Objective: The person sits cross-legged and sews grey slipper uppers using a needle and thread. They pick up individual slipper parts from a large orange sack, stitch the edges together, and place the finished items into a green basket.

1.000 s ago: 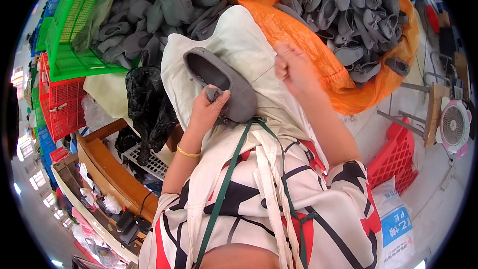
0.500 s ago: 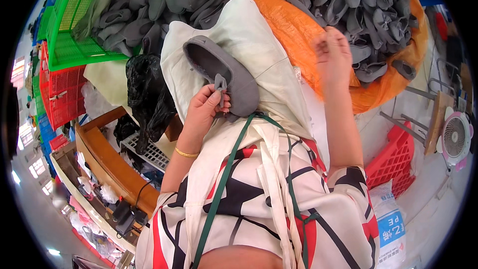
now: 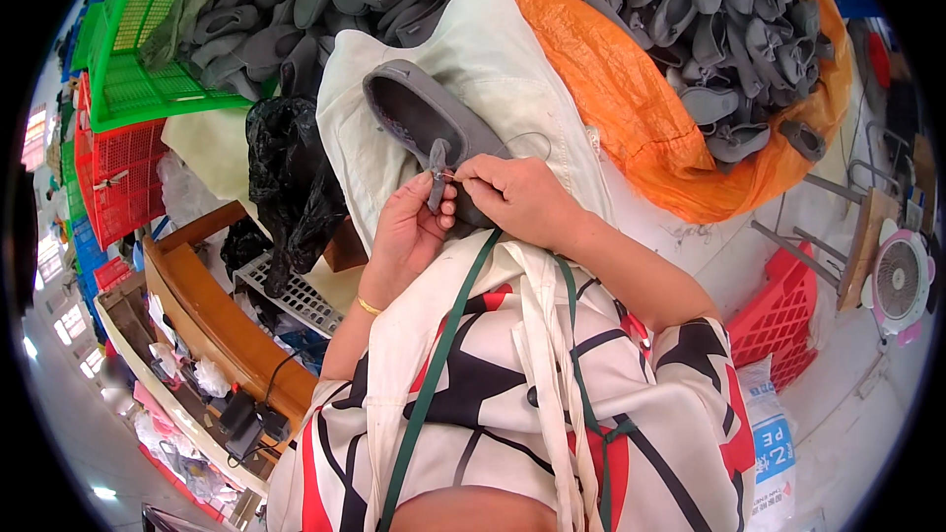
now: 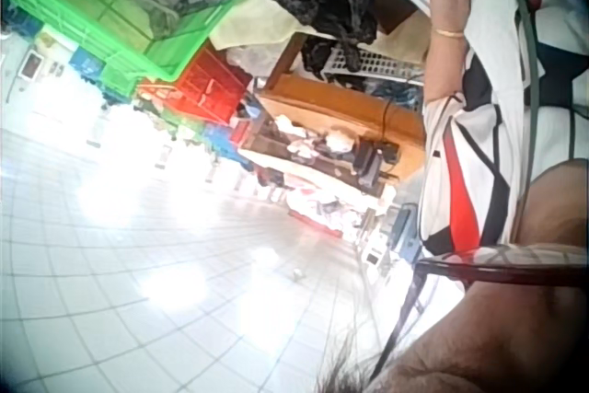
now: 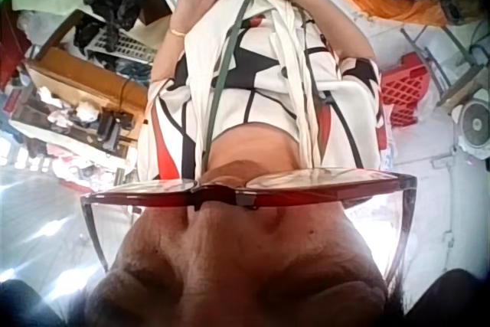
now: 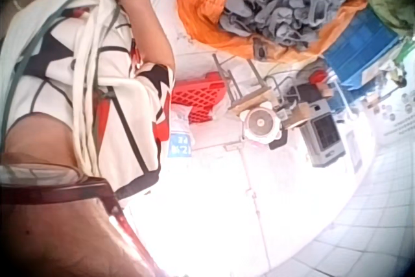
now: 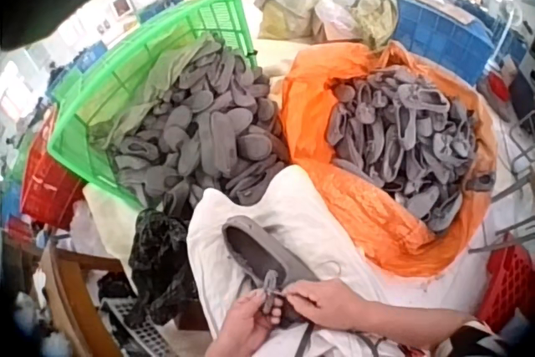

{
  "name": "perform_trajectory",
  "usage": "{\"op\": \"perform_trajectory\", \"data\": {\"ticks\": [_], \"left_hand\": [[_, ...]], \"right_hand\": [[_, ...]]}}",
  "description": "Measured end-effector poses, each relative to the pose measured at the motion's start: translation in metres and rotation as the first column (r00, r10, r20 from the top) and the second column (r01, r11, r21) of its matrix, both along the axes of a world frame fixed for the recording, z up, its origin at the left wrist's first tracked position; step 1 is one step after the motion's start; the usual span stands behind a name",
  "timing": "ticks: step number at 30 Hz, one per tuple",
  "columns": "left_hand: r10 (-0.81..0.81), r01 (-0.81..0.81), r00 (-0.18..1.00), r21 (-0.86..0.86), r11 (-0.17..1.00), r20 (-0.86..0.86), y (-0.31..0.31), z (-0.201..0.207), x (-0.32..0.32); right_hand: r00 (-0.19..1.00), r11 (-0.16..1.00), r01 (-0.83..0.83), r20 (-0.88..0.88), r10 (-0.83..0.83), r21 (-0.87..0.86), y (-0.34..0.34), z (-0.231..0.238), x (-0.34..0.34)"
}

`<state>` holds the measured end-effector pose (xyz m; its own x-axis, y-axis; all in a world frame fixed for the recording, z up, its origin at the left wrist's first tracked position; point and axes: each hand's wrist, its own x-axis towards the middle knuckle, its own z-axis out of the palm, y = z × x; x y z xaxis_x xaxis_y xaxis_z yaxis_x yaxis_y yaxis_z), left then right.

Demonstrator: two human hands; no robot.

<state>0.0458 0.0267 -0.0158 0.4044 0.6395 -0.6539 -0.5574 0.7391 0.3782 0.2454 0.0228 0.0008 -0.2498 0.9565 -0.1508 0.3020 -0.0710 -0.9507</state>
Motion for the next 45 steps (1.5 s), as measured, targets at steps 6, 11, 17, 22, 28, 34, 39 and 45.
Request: {"op": "perform_trajectory", "data": {"ticks": [6,11,17,22,28,34,39,45], "left_hand": [[-0.003,0.004,0.999,-0.026,1.0,0.032,0.002,-0.001,-0.001],[-0.006,0.007,0.999,-0.033,0.999,0.034,0.002,0.002,-0.002],[-0.001,0.002,0.999,-0.027,1.0,0.044,0.001,0.002,-0.002],[0.019,-0.019,1.0,0.021,1.0,0.005,0.0,0.001,-0.001],[0.024,0.001,0.989,0.164,0.986,-0.149,-0.007,0.003,0.004],[-0.03,0.063,0.98,0.162,0.985,-0.196,-0.008,-0.001,0.002],[-0.042,0.073,0.981,0.158,0.985,-0.191,-0.007,-0.001,0.0],[-0.031,0.074,0.976,0.197,0.978,-0.215,-0.008,-0.002,0.001]], "right_hand": [[0.999,1.0,0.001,0.032,0.0,-0.008,0.001,0.004,-0.001],[0.999,1.0,0.0,0.039,0.0,0.0,0.001,0.003,-0.002],[0.999,1.0,-0.009,0.047,0.009,0.0,0.002,0.003,-0.002],[0.999,0.999,-0.014,0.036,0.013,0.041,0.003,0.002,0.0],[0.994,0.972,-0.078,-0.088,0.06,-0.221,0.005,0.002,0.009],[0.995,0.962,-0.054,-0.101,0.028,-0.267,0.005,-0.001,0.006],[0.992,0.916,-0.055,-0.123,0.006,-0.398,0.003,-0.002,0.003],[0.987,0.894,-0.076,-0.16,0.005,-0.442,0.006,0.002,0.001]]}}
